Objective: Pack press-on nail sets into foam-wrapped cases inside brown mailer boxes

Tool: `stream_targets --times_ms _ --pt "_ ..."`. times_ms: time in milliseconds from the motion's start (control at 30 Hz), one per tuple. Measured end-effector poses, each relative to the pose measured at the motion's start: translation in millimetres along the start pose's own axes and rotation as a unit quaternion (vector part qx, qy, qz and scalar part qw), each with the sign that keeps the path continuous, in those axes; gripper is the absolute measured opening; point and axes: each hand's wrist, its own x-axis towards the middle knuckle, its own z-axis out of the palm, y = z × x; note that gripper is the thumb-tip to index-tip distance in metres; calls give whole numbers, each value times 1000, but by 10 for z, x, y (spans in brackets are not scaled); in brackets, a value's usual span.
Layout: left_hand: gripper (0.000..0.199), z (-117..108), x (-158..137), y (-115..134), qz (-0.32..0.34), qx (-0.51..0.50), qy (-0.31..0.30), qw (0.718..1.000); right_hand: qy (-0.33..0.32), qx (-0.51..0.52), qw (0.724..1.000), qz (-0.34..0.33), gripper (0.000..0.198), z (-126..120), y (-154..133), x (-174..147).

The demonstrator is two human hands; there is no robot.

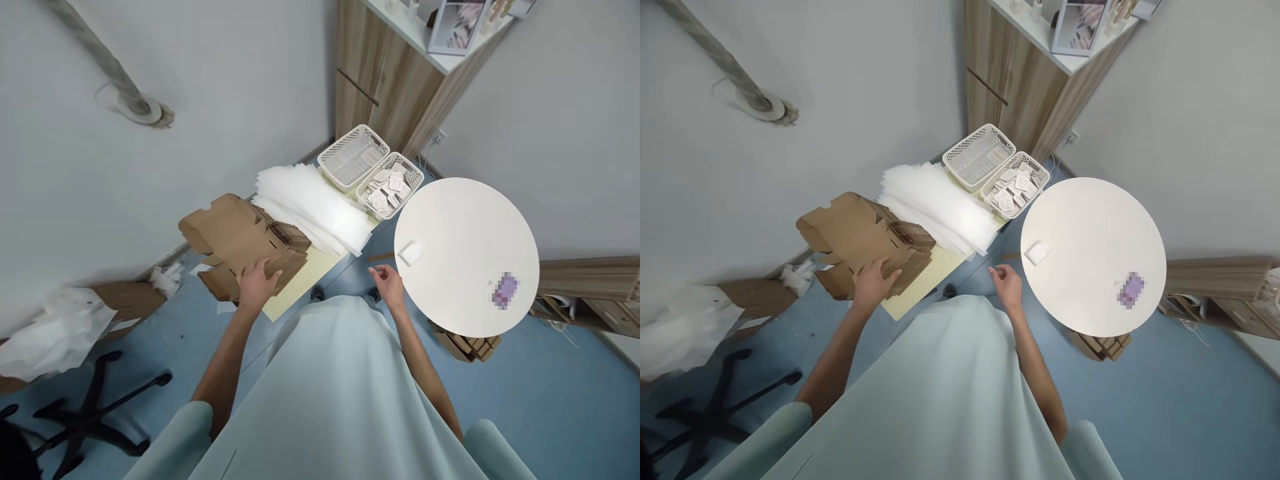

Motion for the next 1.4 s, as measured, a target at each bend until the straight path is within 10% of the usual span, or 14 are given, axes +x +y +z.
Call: stream_targets --times_ms 433,700,933,1400 --pt "48 -54 248 -462 129 13 -29 991 -151 -170 967 -114 30 859 -1066 -446" --pt "44 -71 279 -376 148 58 -30 987 -259 -365 864 -232 63 1511 -1546 -423" --pt "39 -94 241 -434 139 19 -21 990 -299 -484 796 -207 29 1756 -1534 -441" --pt "41 -605 137 -309 134 -14 -5 991 -288 -465 805 -231 60 1889 -1693 -385"
